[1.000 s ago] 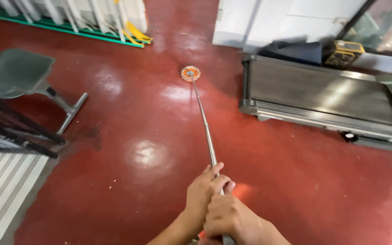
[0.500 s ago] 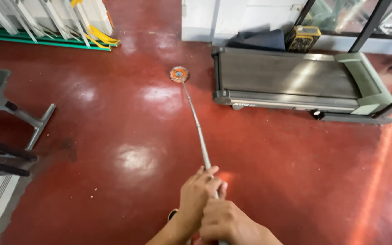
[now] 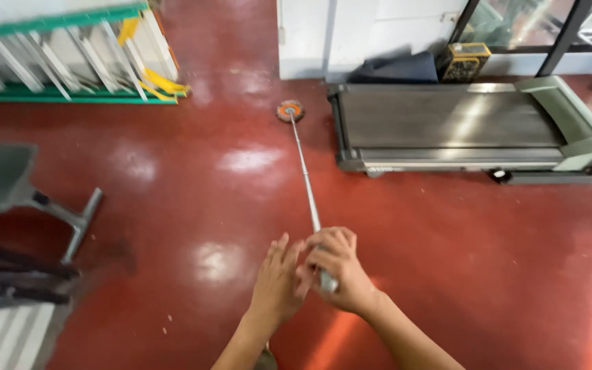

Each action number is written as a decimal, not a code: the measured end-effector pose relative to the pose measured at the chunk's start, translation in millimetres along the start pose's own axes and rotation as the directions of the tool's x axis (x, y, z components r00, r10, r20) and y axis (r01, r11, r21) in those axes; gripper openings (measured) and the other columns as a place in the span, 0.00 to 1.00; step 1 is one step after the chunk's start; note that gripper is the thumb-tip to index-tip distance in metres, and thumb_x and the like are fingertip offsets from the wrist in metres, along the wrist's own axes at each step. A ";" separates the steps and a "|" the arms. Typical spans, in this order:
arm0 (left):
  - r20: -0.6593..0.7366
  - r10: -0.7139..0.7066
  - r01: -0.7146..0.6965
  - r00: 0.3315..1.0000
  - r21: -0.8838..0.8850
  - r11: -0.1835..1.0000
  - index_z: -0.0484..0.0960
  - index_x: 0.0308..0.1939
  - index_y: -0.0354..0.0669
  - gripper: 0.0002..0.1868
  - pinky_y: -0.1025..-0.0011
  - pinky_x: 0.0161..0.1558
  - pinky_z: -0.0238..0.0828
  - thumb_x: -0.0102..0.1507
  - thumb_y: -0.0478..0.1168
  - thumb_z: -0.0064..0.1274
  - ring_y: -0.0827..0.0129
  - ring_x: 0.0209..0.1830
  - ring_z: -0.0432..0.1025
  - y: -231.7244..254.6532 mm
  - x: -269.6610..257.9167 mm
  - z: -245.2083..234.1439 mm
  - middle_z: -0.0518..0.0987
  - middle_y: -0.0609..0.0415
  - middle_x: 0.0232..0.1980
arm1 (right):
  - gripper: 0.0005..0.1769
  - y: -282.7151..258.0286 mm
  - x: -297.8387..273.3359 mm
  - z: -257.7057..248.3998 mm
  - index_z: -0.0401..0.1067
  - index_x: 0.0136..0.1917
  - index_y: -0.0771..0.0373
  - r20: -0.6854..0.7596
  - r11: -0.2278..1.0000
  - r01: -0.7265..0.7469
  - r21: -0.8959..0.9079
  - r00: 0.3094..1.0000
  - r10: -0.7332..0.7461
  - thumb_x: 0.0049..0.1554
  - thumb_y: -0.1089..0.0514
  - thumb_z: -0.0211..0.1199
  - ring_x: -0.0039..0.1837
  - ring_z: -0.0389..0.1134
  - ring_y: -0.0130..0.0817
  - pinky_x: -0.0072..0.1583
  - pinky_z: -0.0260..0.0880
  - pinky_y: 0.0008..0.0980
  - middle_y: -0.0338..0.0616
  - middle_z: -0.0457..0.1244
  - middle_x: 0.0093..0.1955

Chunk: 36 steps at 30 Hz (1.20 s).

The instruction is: Scrubbing the gym floor around exercise equipment using a long-handled brush.

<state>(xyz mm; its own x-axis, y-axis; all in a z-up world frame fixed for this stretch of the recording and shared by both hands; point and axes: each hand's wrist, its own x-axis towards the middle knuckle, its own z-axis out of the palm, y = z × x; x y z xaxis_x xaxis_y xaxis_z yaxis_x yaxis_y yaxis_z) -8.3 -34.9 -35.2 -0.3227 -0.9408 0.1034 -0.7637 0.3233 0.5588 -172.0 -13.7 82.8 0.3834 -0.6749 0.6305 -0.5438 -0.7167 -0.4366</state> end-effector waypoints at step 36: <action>-0.327 0.200 -0.340 0.923 -0.457 0.822 0.68 0.68 0.38 0.29 0.51 0.70 0.57 0.65 0.47 0.53 0.44 0.76 0.59 -56.6 127.4 -199.0 0.66 0.37 0.74 | 0.07 77.5 212.3 104.7 0.67 0.31 0.58 -0.161 0.982 -0.184 -0.039 0.971 0.175 0.49 0.64 0.60 0.33 0.58 0.29 0.64 0.56 0.37 0.34 0.63 0.31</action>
<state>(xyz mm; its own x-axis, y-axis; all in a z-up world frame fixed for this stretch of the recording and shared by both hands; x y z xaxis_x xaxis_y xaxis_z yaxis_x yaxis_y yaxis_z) 105.1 -193.2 110.1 -0.2678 -0.8373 0.4766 -0.2628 0.5394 0.8000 -54.5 -230.9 115.6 0.1570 -0.7528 0.6393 -0.6336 -0.5733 -0.5195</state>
